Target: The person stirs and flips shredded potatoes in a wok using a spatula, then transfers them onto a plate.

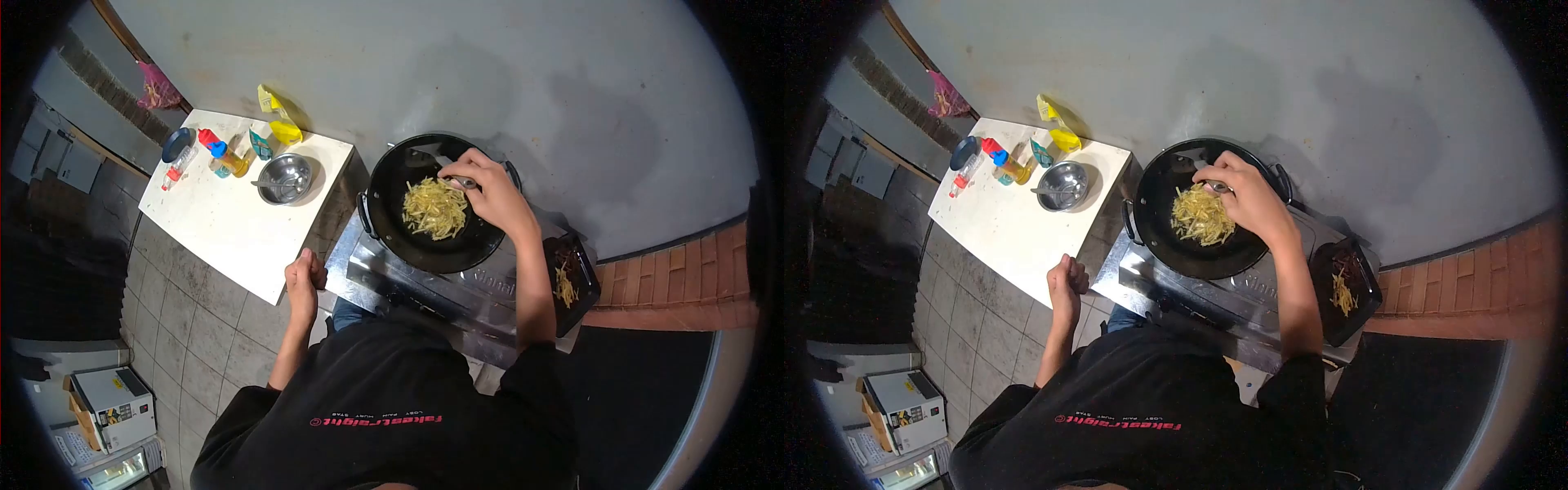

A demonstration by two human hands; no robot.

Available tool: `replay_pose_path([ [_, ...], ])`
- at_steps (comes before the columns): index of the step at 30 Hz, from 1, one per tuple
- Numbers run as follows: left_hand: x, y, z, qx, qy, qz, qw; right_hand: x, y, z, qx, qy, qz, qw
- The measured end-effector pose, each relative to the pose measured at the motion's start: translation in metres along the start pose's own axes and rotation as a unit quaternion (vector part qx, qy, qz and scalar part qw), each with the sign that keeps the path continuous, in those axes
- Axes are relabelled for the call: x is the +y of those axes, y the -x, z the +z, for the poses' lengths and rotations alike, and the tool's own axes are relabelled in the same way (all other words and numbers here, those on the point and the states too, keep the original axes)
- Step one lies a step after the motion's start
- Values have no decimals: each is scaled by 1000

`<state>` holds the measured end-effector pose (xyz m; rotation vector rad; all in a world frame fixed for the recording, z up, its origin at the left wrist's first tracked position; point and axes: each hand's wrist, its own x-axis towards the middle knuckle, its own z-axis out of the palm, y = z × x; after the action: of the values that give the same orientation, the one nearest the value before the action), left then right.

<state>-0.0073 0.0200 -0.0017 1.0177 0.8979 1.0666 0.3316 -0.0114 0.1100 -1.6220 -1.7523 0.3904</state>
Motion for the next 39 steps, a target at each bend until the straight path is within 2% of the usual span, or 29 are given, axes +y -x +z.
replay_pose_path([
  [5,-7,-1,-1,-11,17,1,1000,16,-5,15,-58,-10,-53,997],
  [10,-7,1,1,-19,12,0,1000,14,17,17,-132,-30,13,991],
  [15,-8,1,-2,-33,14,8,999,7,27,0,-120,-14,46,992],
  [19,-5,1,-2,-28,18,1,999,10,24,-11,-67,-18,22,997],
  [22,-5,-3,-2,-19,26,8,999,20,19,-14,46,-25,44,998],
  [23,-4,-3,-3,-19,33,8,999,29,18,-12,48,-24,44,998],
  [25,-3,0,-5,-17,37,3,999,54,18,-8,116,-161,163,966],
  [27,0,1,-5,-13,30,14,999,78,24,0,153,-192,147,958],
  [30,0,3,-5,-3,18,5,1000,98,36,11,209,-257,214,919],
  [39,-2,1,-2,-19,6,-3,1000,94,88,58,206,-311,249,894],
])
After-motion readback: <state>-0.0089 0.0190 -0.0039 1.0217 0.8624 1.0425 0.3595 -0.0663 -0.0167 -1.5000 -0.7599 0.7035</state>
